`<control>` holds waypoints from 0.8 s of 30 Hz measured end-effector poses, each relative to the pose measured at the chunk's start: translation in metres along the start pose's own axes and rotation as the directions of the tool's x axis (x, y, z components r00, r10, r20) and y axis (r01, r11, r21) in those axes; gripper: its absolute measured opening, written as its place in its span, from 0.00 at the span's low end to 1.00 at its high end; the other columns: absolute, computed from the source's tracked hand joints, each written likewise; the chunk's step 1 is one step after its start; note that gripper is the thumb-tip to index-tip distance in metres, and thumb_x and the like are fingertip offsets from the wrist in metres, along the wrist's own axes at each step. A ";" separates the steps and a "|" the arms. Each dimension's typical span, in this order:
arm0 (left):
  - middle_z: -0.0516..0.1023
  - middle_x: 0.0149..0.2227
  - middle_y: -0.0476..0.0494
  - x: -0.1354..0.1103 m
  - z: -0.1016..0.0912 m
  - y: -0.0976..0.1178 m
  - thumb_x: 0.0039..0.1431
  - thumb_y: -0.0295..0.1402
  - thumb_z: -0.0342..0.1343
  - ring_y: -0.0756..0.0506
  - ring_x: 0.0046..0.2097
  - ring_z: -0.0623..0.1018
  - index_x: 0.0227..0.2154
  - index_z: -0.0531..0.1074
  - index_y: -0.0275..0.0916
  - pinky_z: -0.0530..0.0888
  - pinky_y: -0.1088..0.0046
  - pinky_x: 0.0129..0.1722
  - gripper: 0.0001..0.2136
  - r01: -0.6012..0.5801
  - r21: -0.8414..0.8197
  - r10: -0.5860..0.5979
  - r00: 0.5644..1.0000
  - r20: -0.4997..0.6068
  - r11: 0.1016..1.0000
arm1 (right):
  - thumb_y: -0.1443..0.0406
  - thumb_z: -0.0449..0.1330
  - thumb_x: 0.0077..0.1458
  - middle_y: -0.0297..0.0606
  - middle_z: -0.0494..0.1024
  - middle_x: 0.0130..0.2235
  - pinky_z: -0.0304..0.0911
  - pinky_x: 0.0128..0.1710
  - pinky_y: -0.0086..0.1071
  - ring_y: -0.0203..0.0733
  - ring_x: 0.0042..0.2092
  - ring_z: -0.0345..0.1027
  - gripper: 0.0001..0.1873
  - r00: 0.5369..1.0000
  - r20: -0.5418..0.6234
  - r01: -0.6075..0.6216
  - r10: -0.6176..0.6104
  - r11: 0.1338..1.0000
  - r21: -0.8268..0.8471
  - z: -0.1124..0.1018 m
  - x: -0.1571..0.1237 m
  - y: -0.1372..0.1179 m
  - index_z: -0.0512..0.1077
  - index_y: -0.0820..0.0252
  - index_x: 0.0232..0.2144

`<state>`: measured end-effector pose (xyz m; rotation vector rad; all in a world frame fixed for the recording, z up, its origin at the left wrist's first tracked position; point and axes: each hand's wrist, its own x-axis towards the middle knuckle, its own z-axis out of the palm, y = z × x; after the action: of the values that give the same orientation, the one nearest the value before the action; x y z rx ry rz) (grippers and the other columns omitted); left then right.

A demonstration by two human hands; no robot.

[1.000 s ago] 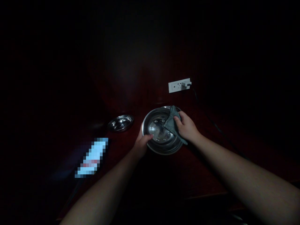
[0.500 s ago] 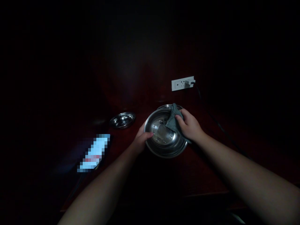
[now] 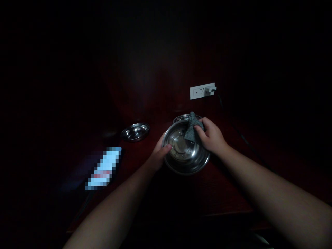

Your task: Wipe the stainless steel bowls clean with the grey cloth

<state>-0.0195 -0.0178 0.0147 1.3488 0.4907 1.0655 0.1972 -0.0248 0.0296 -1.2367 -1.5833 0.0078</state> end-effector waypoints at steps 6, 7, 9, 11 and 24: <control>0.72 0.54 0.39 0.002 0.003 -0.011 0.46 0.42 0.63 0.37 0.57 0.69 0.58 0.59 0.41 0.64 0.59 0.57 0.35 -0.047 -0.003 0.047 0.999 -0.007 0.999 | 0.58 0.51 0.55 0.32 0.63 0.26 0.54 0.28 0.34 0.38 0.27 0.57 0.08 0.949 -0.284 -0.133 0.141 0.990 0.048 -0.001 0.002 0.005 0.59 0.55 0.30; 0.71 0.55 0.38 0.002 0.004 -0.012 0.46 0.40 0.64 0.37 0.58 0.68 0.59 0.58 0.41 0.63 0.59 0.58 0.36 -0.041 0.028 0.041 0.999 -0.014 0.999 | 0.58 0.52 0.55 0.31 0.63 0.26 0.54 0.28 0.34 0.38 0.27 0.56 0.08 0.940 -0.304 -0.144 0.156 0.988 0.063 0.000 0.003 0.006 0.59 0.55 0.30; 0.69 0.56 0.37 0.003 0.006 -0.015 0.46 0.37 0.64 0.38 0.59 0.67 0.58 0.59 0.39 0.61 0.59 0.59 0.35 -0.033 0.099 0.037 0.999 -0.033 0.995 | 0.58 0.52 0.55 0.31 0.62 0.26 0.54 0.28 0.34 0.38 0.28 0.57 0.08 0.934 -0.314 -0.150 0.170 0.985 0.086 0.001 0.002 0.007 0.58 0.55 0.30; 0.70 0.56 0.37 0.004 0.006 -0.018 0.48 0.36 0.62 0.38 0.58 0.68 0.55 0.63 0.37 0.61 0.59 0.60 0.30 -0.012 0.154 0.021 0.998 -0.055 0.988 | 0.58 0.52 0.55 0.31 0.63 0.27 0.54 0.29 0.34 0.38 0.28 0.57 0.08 0.940 -0.299 -0.141 0.163 0.985 0.096 0.002 0.002 0.006 0.58 0.55 0.30; 0.74 0.48 0.34 0.011 -0.001 -0.022 0.51 0.29 0.57 0.39 0.42 0.79 0.50 0.62 0.35 0.79 0.55 0.37 0.22 0.174 0.149 -0.122 0.944 -0.307 0.973 | 0.65 0.56 0.51 0.31 0.65 0.28 0.57 0.28 0.32 0.35 0.27 0.58 0.04 0.955 -0.296 0.002 0.031 0.994 0.113 0.003 -0.001 0.000 0.62 0.57 0.31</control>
<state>-0.0077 -0.0052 -0.0030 1.2852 0.9134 1.1240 0.1949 -0.0236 0.0277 -1.1054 -1.2948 -0.0761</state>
